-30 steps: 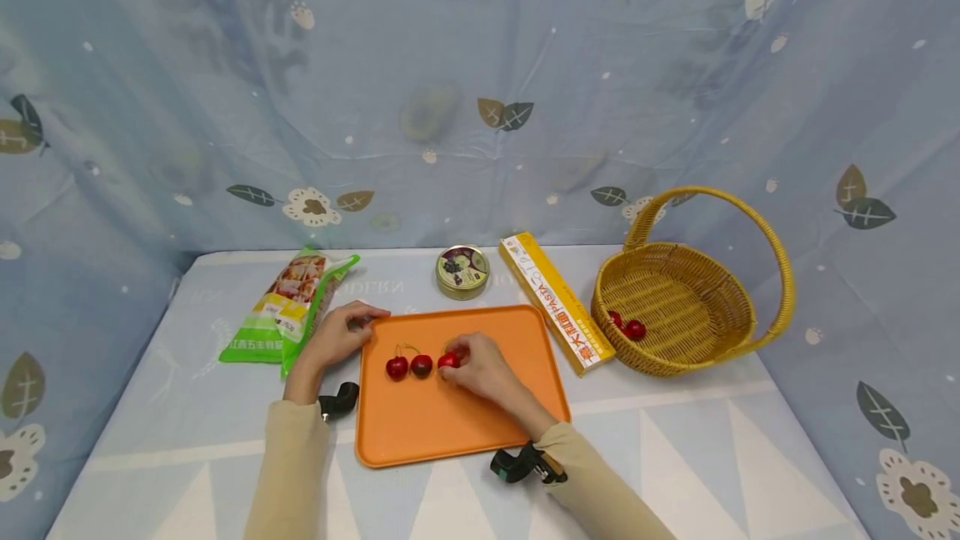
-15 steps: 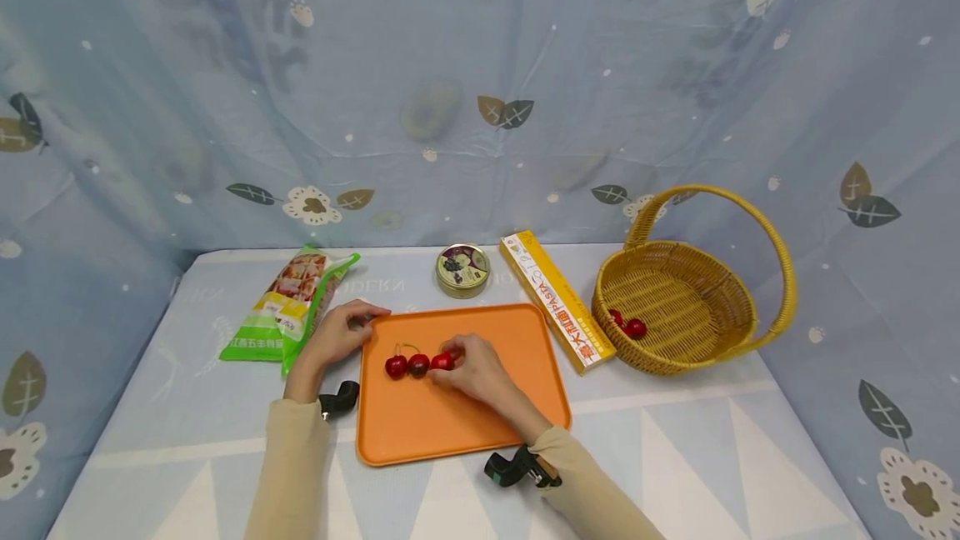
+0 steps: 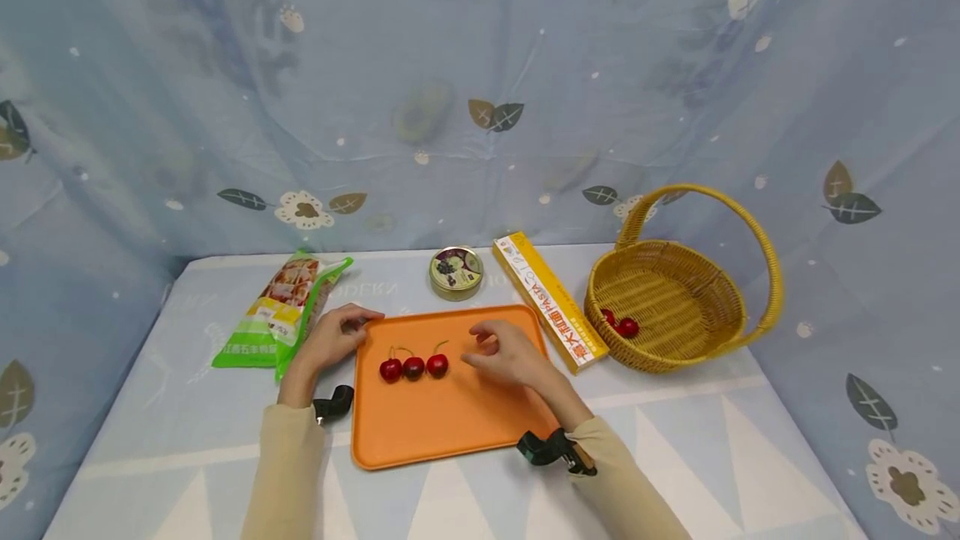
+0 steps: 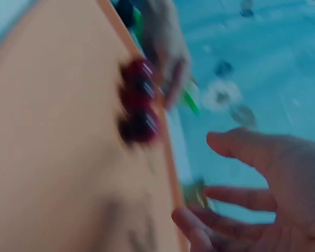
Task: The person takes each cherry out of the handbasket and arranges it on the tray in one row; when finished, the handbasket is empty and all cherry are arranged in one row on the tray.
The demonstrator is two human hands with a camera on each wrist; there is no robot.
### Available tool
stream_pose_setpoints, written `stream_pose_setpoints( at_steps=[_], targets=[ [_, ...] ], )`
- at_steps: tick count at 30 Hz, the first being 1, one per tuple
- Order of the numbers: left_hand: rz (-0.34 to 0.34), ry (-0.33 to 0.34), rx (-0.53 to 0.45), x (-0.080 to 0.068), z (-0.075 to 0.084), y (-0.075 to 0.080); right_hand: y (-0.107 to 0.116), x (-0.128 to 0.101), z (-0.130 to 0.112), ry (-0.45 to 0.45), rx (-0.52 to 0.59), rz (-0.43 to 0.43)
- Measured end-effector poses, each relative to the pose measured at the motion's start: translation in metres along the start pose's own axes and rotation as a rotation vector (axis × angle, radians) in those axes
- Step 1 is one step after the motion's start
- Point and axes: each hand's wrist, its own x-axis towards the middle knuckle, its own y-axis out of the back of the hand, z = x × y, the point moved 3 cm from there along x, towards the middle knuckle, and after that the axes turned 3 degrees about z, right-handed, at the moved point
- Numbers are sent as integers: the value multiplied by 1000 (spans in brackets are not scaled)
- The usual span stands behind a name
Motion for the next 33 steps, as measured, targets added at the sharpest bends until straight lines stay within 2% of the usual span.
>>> stream_pose_setpoints(
  at_steps=[4,8,11,13,15,18,23,25,29,33],
  targets=[
    [-2,3,-2,1,0,0,52,-6,17,78,-6,-9],
    [-3,5,-3,0,-1,1,115,-11,39,108,-26,62],
    [-1,-4,-3,1,-1,2,162,-17,56,68,-99,84],
    [8,-14,-7,2,-1,3,185,-21,68,11,-144,43],
    [12,-17,-6,1,-2,2,201,-23,83,-65,-144,-45],
    [-1,-7,-16,-2,-4,-2,208,-22,108,-167,-65,-187],
    [-27,12,-46,-7,-8,-10,196,-13,142,-292,83,-341],
    [-17,11,-54,-8,-8,-10,191,-8,146,-315,114,-377],
    [-2,5,-59,-6,-7,-7,185,-1,144,-282,112,-423],
    [5,-5,-50,-2,-4,-3,185,1,141,-283,116,-396]
  ],
)
